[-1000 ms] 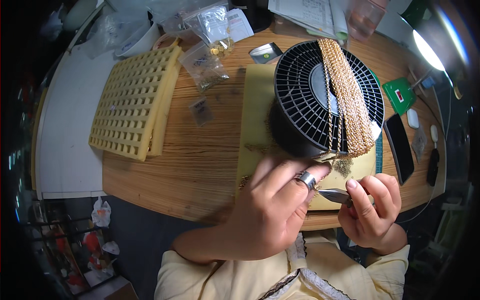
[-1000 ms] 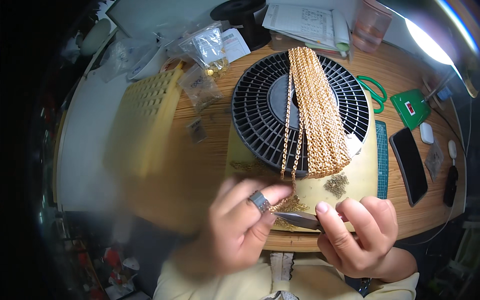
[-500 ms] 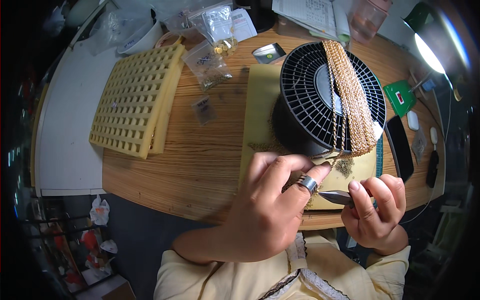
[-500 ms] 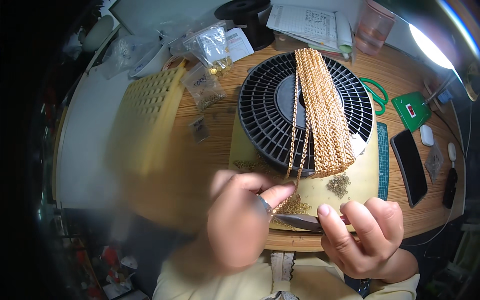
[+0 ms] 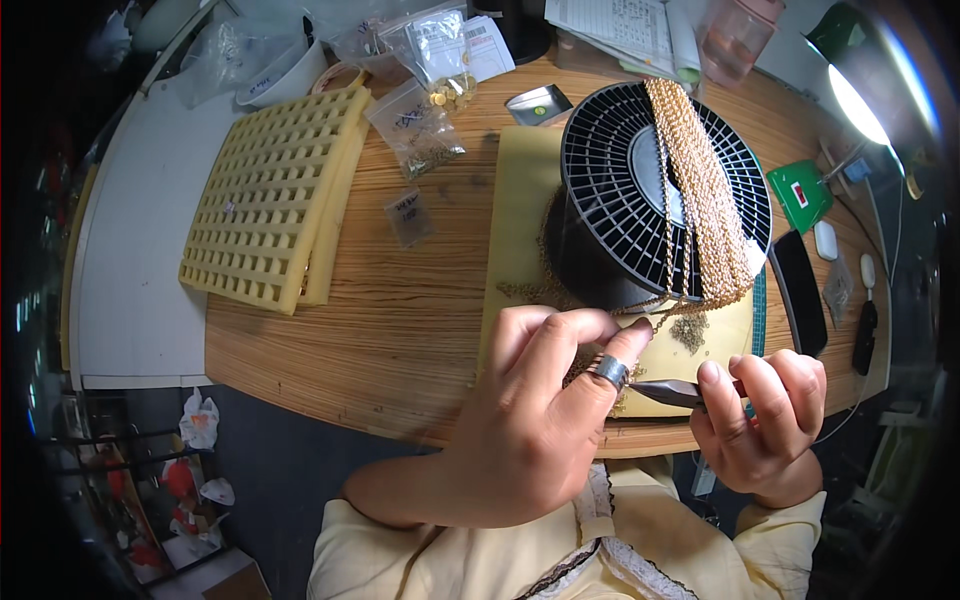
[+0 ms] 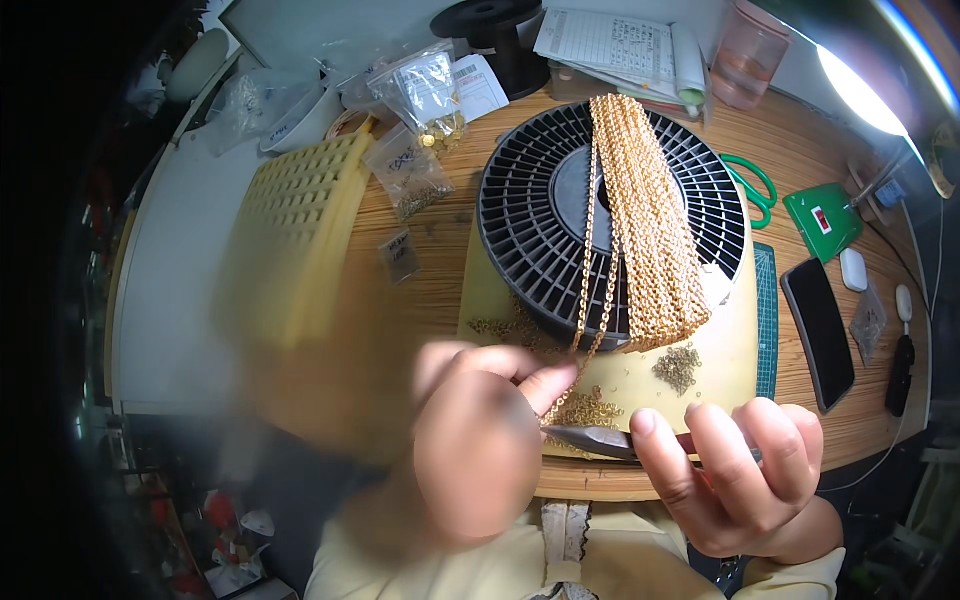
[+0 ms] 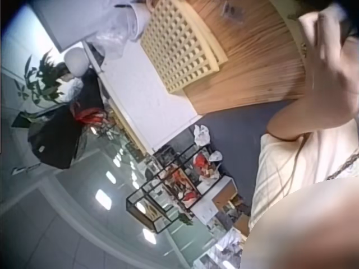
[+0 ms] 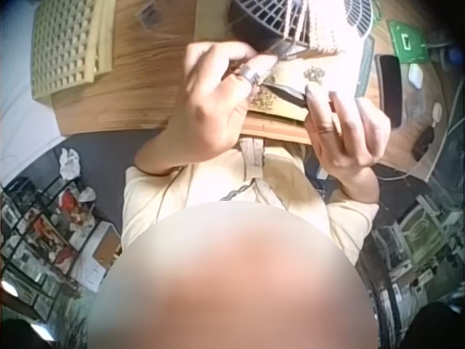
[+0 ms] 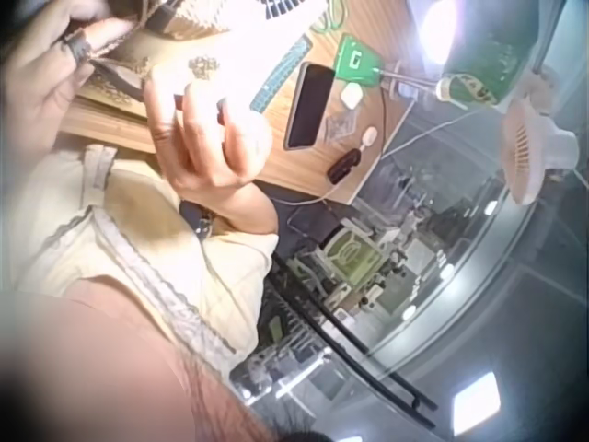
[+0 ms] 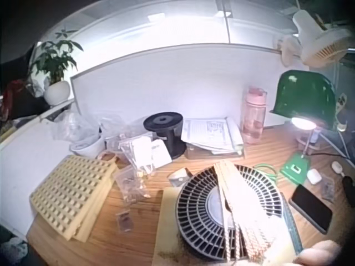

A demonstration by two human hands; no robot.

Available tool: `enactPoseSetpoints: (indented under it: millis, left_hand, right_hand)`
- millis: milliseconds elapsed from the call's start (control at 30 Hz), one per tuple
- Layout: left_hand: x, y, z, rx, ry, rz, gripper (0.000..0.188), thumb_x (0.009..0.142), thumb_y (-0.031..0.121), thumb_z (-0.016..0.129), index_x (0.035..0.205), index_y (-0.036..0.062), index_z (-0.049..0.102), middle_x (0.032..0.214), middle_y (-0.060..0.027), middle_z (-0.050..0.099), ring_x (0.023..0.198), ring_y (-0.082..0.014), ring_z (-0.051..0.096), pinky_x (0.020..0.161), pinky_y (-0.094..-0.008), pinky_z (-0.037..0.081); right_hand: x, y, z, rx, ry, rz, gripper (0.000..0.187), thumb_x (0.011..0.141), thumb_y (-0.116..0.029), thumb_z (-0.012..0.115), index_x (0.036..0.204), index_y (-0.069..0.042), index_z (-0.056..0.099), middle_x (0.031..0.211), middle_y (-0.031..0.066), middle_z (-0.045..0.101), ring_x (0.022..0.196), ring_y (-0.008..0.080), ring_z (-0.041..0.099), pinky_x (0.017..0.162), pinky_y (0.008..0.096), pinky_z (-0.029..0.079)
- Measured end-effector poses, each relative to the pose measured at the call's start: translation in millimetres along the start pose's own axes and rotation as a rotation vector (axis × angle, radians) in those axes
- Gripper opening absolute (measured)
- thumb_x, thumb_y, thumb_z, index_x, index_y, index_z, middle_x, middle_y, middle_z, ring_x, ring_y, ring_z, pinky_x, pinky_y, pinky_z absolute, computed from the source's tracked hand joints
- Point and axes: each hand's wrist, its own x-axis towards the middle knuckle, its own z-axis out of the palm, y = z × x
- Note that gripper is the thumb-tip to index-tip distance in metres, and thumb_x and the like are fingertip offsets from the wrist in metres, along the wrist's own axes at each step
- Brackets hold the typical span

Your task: Assembling and cutting sections of gold jewelry chains at a workbench.

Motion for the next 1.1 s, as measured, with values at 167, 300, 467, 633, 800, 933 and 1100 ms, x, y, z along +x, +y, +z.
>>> enactPoseSetpoints:
  millis: [167, 300, 467, 633, 800, 933, 1100]
  left_hand:
    - [0.5, 2.1, 1.3, 0.027, 0.021, 0.000, 0.051, 0.072, -0.006, 0.063, 0.123, -0.0071, 0.061, 0.111, -0.0155, 0.054, 0.093, -0.0312, 0.050, 0.078, -0.0368, 0.045]
    - [2.1, 11.8, 14.4, 0.165, 0.207, -0.022, 0.046, 0.072, -0.006, 0.066, 0.118, -0.0083, 0.065, 0.106, -0.0133, 0.058, 0.089, -0.0263, 0.050, 0.076, -0.0317, 0.044]
    - [1.7, 14.5, 27.4, 0.496, 0.378, -0.006, 0.041, 0.072, -0.001, 0.069, 0.113, -0.0058, 0.068, 0.102, -0.0079, 0.062, 0.083, -0.0207, 0.049, 0.074, -0.0276, 0.041]
    - [0.9, 9.3, 28.4, 0.616, 0.415, 0.047, 0.040, 0.074, 0.001, 0.068, 0.113, -0.0043, 0.069, 0.102, -0.0064, 0.062, 0.081, -0.0196, 0.046, 0.073, -0.0281, 0.040]
    - [2.6, 6.7, 20.3, 0.302, 0.289, 0.008, 0.045, 0.073, 0.002, 0.068, 0.118, -0.0046, 0.066, 0.096, -0.0063, 0.061, 0.082, -0.0210, 0.050, 0.076, -0.0311, 0.040]
    - [0.0, 2.2, 19.4, 0.097, 0.255, -0.051, 0.046, 0.074, 0.004, 0.068, 0.118, -0.0049, 0.065, 0.091, -0.0060, 0.060, 0.081, -0.0215, 0.052, 0.077, -0.0349, 0.041]
    - [4.1, -18.5, 15.5, 0.358, 0.404, 0.051, 0.044, 0.076, 0.001, 0.074, 0.119, -0.0003, 0.066, 0.077, -0.0037, 0.057, 0.073, -0.0206, 0.053, 0.077, -0.0415, 0.043]
  right_hand:
    - [2.7, -1.6, 1.7, 0.016, 0.014, -0.006, 0.040, 0.062, -0.009, 0.071, 0.102, -0.012, 0.074, 0.089, 0.0030, 0.058, 0.069, 0.0177, 0.049, 0.057, 0.0297, 0.038]
    - [1.9, -9.3, 8.5, 0.270, 0.014, 0.133, 0.045, 0.060, -0.007, 0.070, 0.105, -0.004, 0.072, 0.086, 0.0070, 0.058, 0.065, 0.0199, 0.049, 0.055, 0.0309, 0.040]
    - [6.3, -8.8, 8.2, 0.586, -0.039, 0.247, 0.052, 0.057, -0.005, 0.071, 0.108, 0.002, 0.069, 0.085, 0.0102, 0.059, 0.059, 0.0214, 0.051, 0.054, 0.0309, 0.042]
    - [7.1, -8.4, 8.4, 0.590, -0.044, 0.252, 0.053, 0.056, -0.005, 0.072, 0.108, 0.002, 0.069, 0.085, 0.0100, 0.060, 0.060, 0.0210, 0.051, 0.053, 0.0306, 0.042]
    - [5.7, -7.9, 9.1, 0.568, -0.050, 0.249, 0.053, 0.055, -0.005, 0.072, 0.108, 0.001, 0.069, 0.084, 0.0099, 0.059, 0.060, 0.0213, 0.051, 0.053, 0.0306, 0.041]
    - [5.9, -10.1, 7.7, 0.568, -0.062, 0.277, 0.054, 0.055, -0.004, 0.071, 0.108, 0.001, 0.069, 0.085, 0.0098, 0.059, 0.062, 0.0222, 0.051, 0.056, 0.0322, 0.042]
    - [1.2, -6.4, 4.0, 0.531, -0.106, 0.291, 0.055, 0.055, -0.002, 0.070, 0.110, 0.000, 0.068, 0.087, 0.0111, 0.057, 0.069, 0.0252, 0.053, 0.062, 0.0369, 0.043]
